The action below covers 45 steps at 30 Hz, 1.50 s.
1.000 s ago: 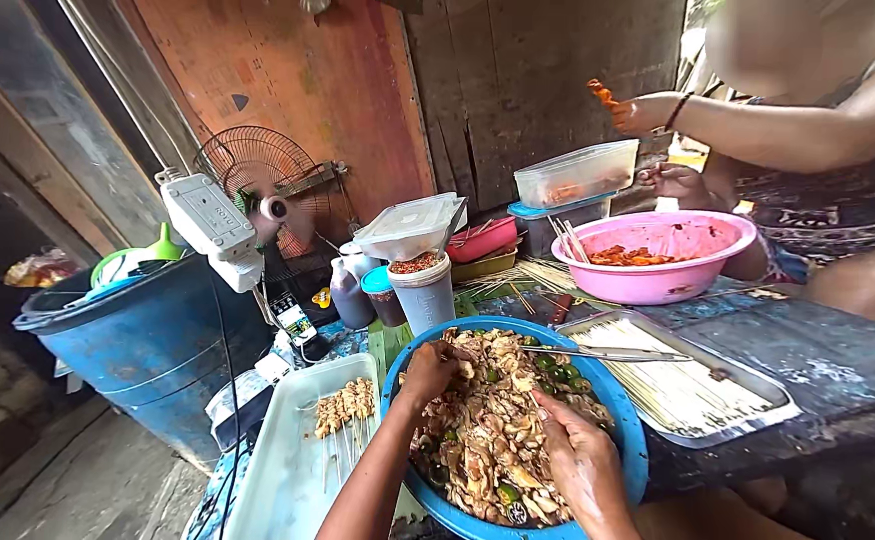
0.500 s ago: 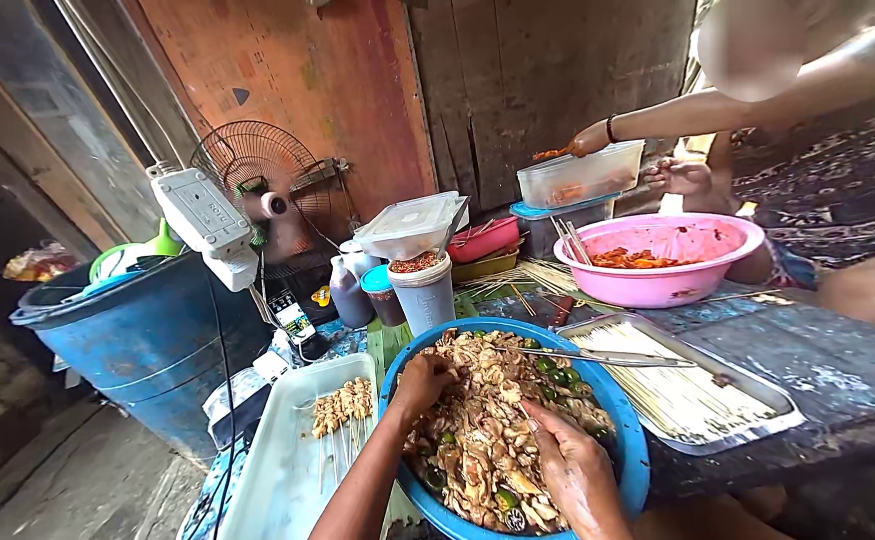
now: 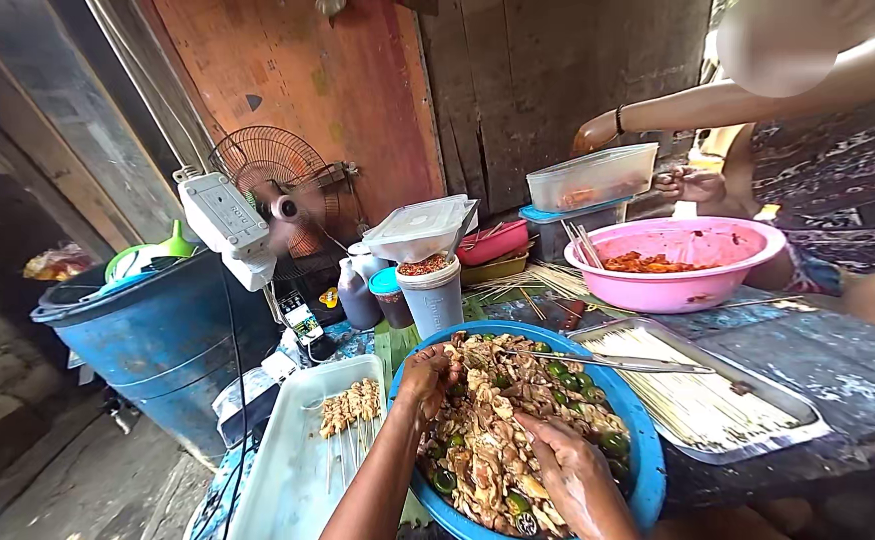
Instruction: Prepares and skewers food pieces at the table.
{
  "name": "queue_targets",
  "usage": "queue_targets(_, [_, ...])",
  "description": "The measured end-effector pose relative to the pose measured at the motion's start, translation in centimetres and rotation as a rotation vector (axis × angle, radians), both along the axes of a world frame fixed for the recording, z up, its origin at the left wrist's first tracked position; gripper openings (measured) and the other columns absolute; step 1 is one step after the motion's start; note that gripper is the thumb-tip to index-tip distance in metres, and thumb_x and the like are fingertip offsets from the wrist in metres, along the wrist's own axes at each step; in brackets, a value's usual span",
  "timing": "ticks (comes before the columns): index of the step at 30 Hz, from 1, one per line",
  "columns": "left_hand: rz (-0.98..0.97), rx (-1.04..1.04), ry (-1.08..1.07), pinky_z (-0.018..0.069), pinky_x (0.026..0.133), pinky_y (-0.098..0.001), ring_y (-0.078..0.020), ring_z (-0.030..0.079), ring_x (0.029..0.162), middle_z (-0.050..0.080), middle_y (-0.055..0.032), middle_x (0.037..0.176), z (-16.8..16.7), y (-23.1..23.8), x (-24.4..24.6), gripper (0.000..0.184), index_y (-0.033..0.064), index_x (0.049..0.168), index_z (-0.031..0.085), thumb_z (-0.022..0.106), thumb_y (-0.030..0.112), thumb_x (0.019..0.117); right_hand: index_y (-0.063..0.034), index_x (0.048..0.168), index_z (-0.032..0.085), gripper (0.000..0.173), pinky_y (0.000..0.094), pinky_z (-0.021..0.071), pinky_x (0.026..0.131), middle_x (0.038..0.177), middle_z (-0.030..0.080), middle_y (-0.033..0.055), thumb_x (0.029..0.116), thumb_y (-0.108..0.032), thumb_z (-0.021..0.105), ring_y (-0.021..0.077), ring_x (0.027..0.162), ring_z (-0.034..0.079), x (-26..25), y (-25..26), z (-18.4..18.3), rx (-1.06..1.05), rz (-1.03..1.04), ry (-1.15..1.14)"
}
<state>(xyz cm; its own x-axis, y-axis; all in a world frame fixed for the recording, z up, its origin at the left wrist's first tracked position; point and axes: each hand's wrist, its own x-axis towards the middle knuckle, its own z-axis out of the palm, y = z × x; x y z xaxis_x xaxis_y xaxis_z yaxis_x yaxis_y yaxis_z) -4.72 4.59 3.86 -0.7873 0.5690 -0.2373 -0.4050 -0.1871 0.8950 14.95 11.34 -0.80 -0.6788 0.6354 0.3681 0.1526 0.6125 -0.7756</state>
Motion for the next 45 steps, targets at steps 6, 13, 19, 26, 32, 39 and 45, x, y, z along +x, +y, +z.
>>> queue_targets(6, [-0.060,-0.110,0.335,0.0546,0.066,-0.0262,-0.0119,0.061,0.067,0.066,-0.0078,0.083,-0.9,0.0,1.1,0.018,-0.0055,0.112,0.067,0.051,-0.004,0.1023,-0.0026,0.121,0.075,0.037,0.0569,0.0523,0.095,0.112,0.073,0.0222,0.0956,0.003,0.049,0.0402,0.106,0.069,-0.1,0.1,-0.1,0.006,-0.002,0.031])
queue_targets(13, [-0.016,-0.355,0.942,0.0557,0.082,-0.0360,-0.0156,0.067,0.084,0.073,-0.0102,0.101,-1.6,-0.6,1.6,0.024,0.0030,0.115,0.074,0.055,0.002,0.1018,-0.0009,0.120,0.075,0.037,0.0554,0.0524,0.097,0.112,0.073,0.0223,0.0950,0.004,0.048,0.0392,0.107,0.070,-0.3,0.1,-0.3,-0.010,-0.001,0.074])
queue_targets(19, [0.029,-0.340,0.980,0.0556,0.076,-0.0389,-0.0172,0.067,0.079,0.072,-0.0095,0.093,-0.8,-0.4,1.2,0.020,0.0027,0.109,0.074,0.056,0.002,0.1008,0.0003,0.118,0.075,0.035,0.0535,0.0530,0.095,0.113,0.073,0.0225,0.0960,-0.001,0.048,0.0369,0.108,0.070,-0.4,0.3,-0.3,-0.076,-0.059,0.156])
queue_targets(26, [-0.409,-0.997,1.029,0.0499,0.100,-0.0565,-0.0337,0.066,0.114,0.071,-0.0165,0.116,0.5,2.6,2.0,0.025,0.0076,0.116,0.074,0.062,0.024,0.1010,0.0023,0.121,0.073,0.034,0.0525,0.0508,0.100,0.119,0.071,0.0245,0.0986,-0.003,0.047,0.0371,0.114,0.068,-0.2,0.6,-0.3,-0.138,-0.135,0.186])
queue_targets(32, [-0.386,-0.876,0.931,0.0522,0.096,-0.0540,-0.0307,0.068,0.107,0.072,-0.0159,0.111,-1.5,3.3,0.4,0.024,0.0053,0.113,0.074,0.066,0.023,0.0986,0.0019,0.123,0.072,0.035,0.0507,0.0514,0.098,0.119,0.071,0.0237,0.0996,-0.004,0.047,0.0353,0.112,0.068,0.1,0.6,-0.3,-0.168,-0.146,0.175])
queue_targets(39, [-0.116,-0.069,0.051,0.0579,0.064,-0.0287,-0.0148,0.065,0.066,0.066,-0.0080,0.083,-0.3,0.7,-0.6,0.015,-0.0024,0.112,0.061,0.048,0.001,0.1046,0.0014,0.122,0.073,0.034,0.0565,0.0502,0.099,0.118,0.071,0.0261,0.0982,0.003,0.049,0.0412,0.113,0.067,-0.1,0.4,-0.1,-0.110,-0.096,0.103])
queue_targets(45, [-0.064,-0.005,0.026,0.0553,0.061,-0.0271,-0.0136,0.061,0.062,0.063,-0.0067,0.078,-0.7,0.8,-0.3,0.008,-0.0009,0.106,0.061,0.055,-0.003,0.1010,0.0006,0.119,0.075,0.035,0.0562,0.0517,0.097,0.114,0.072,0.0246,0.0956,0.004,0.049,0.0409,0.109,0.069,-0.2,0.3,-0.2,-0.048,-0.092,0.111])
